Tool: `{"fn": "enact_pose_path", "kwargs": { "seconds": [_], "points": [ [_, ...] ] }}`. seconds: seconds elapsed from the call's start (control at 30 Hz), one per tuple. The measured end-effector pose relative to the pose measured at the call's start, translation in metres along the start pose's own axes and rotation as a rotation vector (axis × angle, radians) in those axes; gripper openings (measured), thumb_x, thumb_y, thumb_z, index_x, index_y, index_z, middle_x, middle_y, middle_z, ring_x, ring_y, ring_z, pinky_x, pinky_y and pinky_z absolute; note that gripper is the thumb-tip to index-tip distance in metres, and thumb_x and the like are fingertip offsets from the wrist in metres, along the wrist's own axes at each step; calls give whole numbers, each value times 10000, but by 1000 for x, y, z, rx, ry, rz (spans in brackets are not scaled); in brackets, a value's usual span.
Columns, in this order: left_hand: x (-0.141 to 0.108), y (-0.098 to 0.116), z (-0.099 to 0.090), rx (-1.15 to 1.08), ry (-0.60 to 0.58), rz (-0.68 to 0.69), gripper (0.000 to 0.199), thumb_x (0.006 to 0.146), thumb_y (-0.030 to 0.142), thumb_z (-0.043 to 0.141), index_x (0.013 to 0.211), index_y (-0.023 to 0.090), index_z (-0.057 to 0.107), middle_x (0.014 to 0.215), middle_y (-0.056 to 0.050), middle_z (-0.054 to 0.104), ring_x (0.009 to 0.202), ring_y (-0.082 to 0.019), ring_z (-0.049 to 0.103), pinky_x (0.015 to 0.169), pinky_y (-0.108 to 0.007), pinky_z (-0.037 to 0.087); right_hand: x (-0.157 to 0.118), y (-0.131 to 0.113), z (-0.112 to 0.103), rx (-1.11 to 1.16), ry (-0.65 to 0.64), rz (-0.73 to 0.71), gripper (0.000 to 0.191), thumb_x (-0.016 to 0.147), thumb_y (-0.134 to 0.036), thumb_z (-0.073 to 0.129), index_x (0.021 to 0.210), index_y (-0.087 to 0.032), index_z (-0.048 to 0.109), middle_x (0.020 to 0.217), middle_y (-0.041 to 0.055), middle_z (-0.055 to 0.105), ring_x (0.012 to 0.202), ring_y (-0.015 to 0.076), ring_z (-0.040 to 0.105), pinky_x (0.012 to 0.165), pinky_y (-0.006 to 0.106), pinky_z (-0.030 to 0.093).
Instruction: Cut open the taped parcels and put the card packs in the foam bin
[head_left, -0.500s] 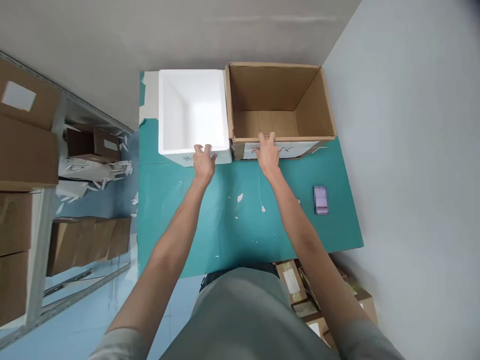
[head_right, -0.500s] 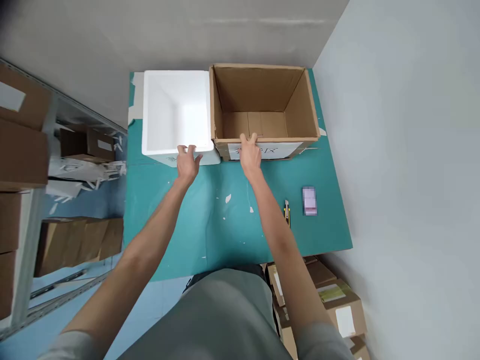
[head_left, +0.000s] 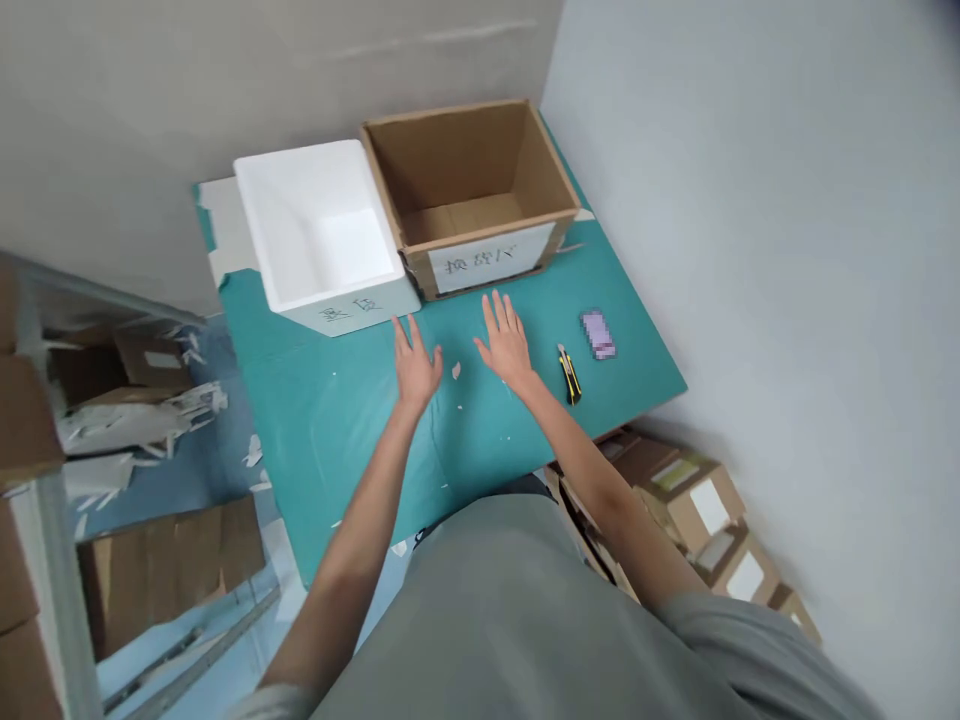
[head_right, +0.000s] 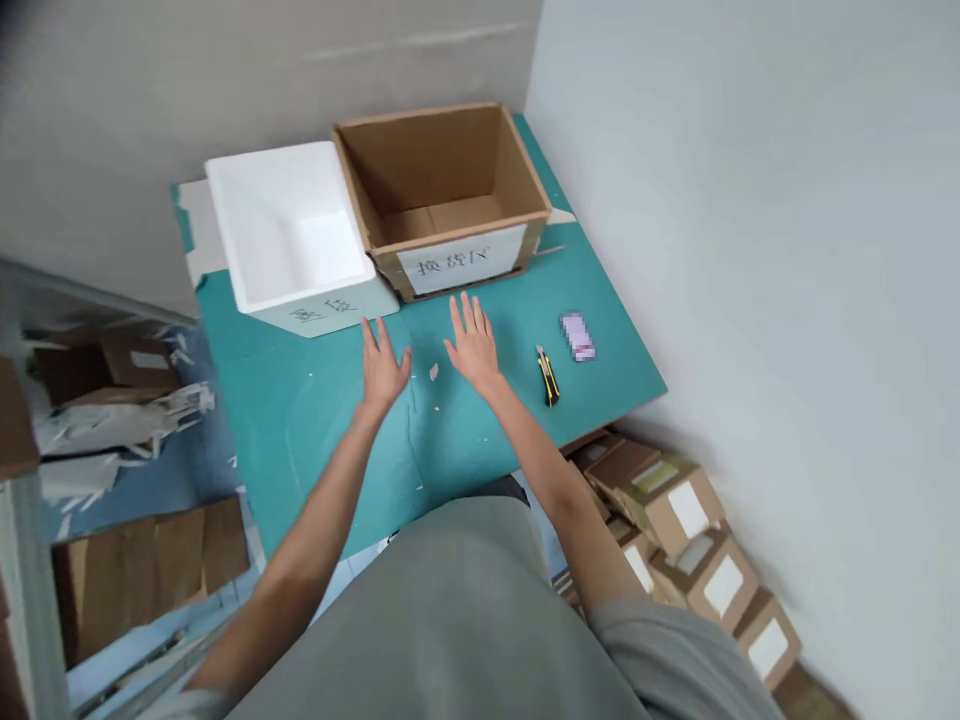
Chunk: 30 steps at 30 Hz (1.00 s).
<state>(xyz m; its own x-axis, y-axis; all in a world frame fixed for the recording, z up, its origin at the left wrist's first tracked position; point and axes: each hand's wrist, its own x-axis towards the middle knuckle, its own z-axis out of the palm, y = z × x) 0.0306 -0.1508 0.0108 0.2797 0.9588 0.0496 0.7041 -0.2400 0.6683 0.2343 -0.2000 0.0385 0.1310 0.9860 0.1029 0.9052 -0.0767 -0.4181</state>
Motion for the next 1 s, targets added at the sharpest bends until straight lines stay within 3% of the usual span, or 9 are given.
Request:
{"fn": "enact_pose_path", "kwargs": {
  "seconds": [0.1,0.2,0.27,0.37,0.47,0.57,0.77,0.87,1.0],
  "points": [
    [-132,15,46,10,-324,101,761,1012,359,547,1673,34,358,1757,-291,286,1697,-435,13,1341,-664,182,-152,10,10,24,-67,195,778,1069,-378,502,1750,-115,232,1821,184,194,1711,337,104,1346,578,271],
    [-244,28,75,41,-738,288,682,1007,325,561,1627,59,459,1751,-280,308,1688,-457,44,1332,-686,200,-303,6,18,46,-98,465,792,1052,-408,522,1728,-67,287,1795,233,247,1692,348,207,1336,544,323],
    [-287,42,83,61,-922,454,674,1004,326,583,1622,79,479,1763,-262,290,1684,-466,41,1331,-701,183,-389,-4,16,17,-51,671,809,1036,-426,544,1731,-94,296,1782,232,287,1679,360,248,1327,569,339],
    [-312,69,87,106,-1005,629,665,1022,325,565,1638,97,465,1771,-229,296,1689,-447,52,1344,-676,178,-484,-23,5,-56,74,941,807,1046,-483,521,1730,-118,298,1774,216,317,1673,376,259,1329,591,322],
    [-318,97,91,150,-994,711,654,1044,342,530,1645,95,457,1764,-204,333,1691,-434,102,1359,-635,185,-541,-37,-5,-83,216,1147,802,1072,-571,454,1710,-103,321,1757,224,352,1655,394,293,1320,601,322],
    [-330,119,100,150,-976,745,655,1046,363,525,1643,100,460,1746,-191,380,1687,-433,139,1360,-624,202,-577,-38,-12,-60,329,1262,836,1068,-635,445,1706,-107,324,1744,232,370,1643,398,311,1311,603,326],
    [-365,156,129,102,-1040,782,679,1032,394,553,1649,132,442,1719,-190,431,1672,-434,217,1339,-664,224,-640,-2,-33,-5,533,1386,855,1054,-654,475,1698,-109,339,1766,224,326,1664,379,258,1324,595,286],
    [-377,182,160,64,-1073,766,701,1022,407,567,1646,116,436,1698,-206,457,1660,-437,253,1335,-657,238,-666,32,-42,96,654,1396,870,1026,-678,510,1653,-83,414,1729,242,392,1650,373,294,1334,570,277],
    [-392,229,228,-40,-1135,645,758,992,407,621,1656,113,407,1718,-217,420,1633,-384,354,1345,-547,288,-683,101,-47,408,787,1418,851,972,-696,586,1587,-111,518,1660,223,508,1571,360,447,1314,519,336]
  ]
}}
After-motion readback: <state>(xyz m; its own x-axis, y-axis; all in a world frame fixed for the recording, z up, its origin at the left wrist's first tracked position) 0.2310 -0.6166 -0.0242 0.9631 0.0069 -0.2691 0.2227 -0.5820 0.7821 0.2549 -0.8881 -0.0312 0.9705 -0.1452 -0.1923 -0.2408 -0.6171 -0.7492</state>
